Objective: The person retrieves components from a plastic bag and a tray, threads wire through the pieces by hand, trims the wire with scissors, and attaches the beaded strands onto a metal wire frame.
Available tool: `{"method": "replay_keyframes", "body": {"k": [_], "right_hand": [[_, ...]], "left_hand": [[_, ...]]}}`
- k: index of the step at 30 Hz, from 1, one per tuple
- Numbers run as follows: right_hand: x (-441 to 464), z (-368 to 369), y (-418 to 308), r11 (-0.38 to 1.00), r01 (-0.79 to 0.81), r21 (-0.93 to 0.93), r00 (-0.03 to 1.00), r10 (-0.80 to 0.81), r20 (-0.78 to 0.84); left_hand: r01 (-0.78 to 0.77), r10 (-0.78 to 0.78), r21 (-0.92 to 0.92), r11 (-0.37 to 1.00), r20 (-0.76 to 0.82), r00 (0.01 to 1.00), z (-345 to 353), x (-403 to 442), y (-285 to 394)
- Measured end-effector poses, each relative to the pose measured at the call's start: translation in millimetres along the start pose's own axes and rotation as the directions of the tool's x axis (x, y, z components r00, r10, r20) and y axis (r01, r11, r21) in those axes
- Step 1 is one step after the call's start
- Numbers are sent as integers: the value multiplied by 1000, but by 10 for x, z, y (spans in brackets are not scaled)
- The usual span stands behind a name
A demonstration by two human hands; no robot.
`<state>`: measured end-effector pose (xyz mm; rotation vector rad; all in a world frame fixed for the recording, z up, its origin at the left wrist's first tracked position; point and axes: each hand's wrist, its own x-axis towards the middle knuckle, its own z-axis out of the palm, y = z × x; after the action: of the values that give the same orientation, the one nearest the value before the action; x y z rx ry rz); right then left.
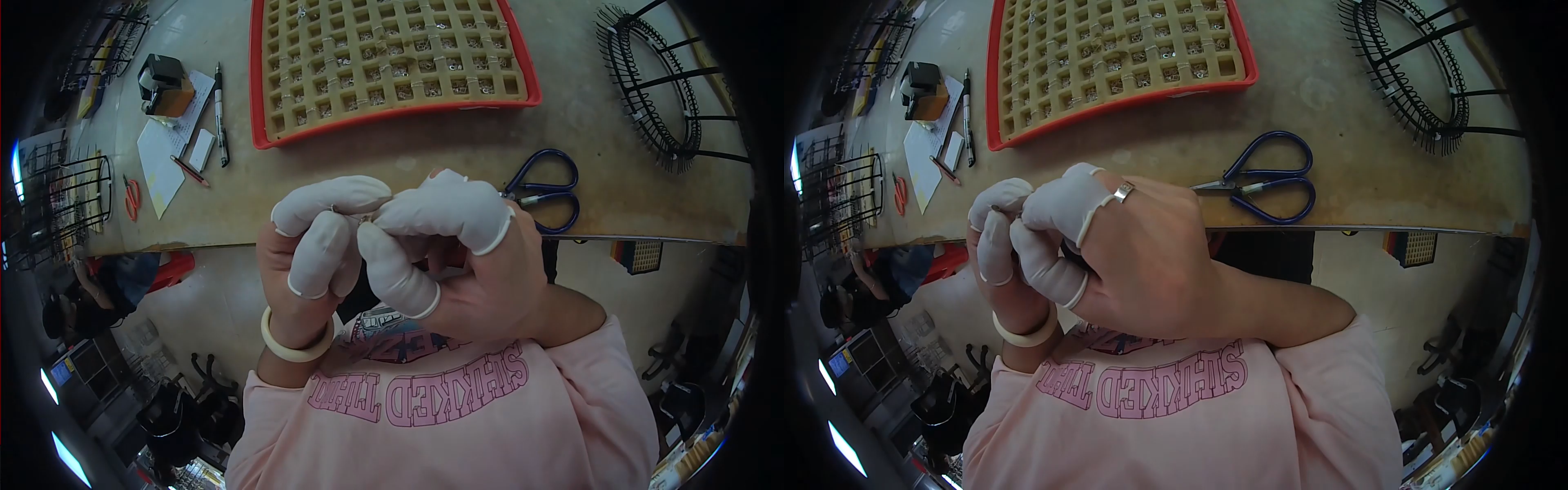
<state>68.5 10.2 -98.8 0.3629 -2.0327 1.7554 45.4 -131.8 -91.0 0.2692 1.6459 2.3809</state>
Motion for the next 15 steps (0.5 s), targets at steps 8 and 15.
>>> {"method": "replay_keyframes", "body": {"k": [8, 15], "right_hand": [[-10, 33, 47, 988, -120, 102, 991, 125, -43], [30, -82, 57, 954, -272, 126, 962, 266, 62]], "left_hand": [[-56, 54, 179, 982, 16, 998, -23, 4, -59], [-74, 61, 278, 958, 54, 997, -59, 71, -192]]}}
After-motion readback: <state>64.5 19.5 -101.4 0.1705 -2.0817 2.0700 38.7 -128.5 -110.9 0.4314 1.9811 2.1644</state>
